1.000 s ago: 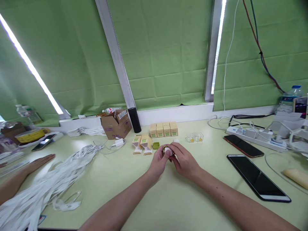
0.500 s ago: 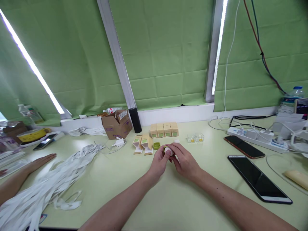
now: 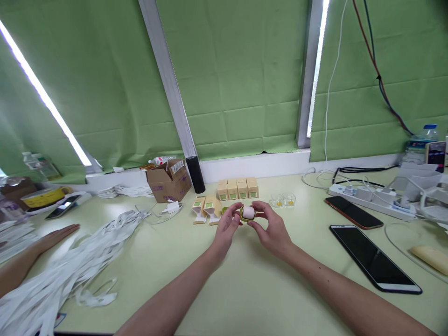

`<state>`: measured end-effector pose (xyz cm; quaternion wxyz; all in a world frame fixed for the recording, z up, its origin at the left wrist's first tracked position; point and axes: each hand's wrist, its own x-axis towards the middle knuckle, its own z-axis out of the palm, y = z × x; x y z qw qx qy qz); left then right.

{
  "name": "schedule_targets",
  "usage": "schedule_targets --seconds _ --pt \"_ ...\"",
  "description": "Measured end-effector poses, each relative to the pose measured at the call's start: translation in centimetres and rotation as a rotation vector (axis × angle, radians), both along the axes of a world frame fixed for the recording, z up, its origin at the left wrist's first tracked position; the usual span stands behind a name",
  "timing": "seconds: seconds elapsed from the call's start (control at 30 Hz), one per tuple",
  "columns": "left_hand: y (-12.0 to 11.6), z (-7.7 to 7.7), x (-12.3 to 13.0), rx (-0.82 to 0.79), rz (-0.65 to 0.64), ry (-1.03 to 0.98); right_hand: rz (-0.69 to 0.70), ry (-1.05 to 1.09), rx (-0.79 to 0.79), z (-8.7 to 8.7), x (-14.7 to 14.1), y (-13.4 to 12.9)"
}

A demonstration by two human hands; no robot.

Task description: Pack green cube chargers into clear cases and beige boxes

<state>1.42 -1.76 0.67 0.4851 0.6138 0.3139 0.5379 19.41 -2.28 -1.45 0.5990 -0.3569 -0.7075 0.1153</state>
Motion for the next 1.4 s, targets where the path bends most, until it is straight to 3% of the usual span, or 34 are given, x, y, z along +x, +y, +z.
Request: schedule_targets --seconds 0.13,0.3,0.6,0.87,1.23,1.4 --pt "0.3 -0.2 -0.2 0.075 -0.018 -0.001 0.047 0.07 -0.072 0.0 0.1 0.1" --pt "0.4 -0.5 0.1 0.054 0.016 0.015 0.073 0.067 -0.089 0.0 0.0 -0.1" --pt "0.4 -0.2 0.2 0.028 0.047 0.004 0.145 -0.015 -0.029 -0.2 0.4 -0.2" --pt "-0.1 0.4 0.5 -0.055 0.018 -0.015 0.128 -0.107 0.009 -0.1 0.5 -0.1" --pt "-0.3 0.3 0.0 0.031 0.012 0.005 0.193 0.11 -0.232 0.6 0.4 -0.1" --pt "0.4 -0.1 -0.6 0.099 -0.006 0.012 0.292 0.229 -0.373 0.6 0.4 0.3"
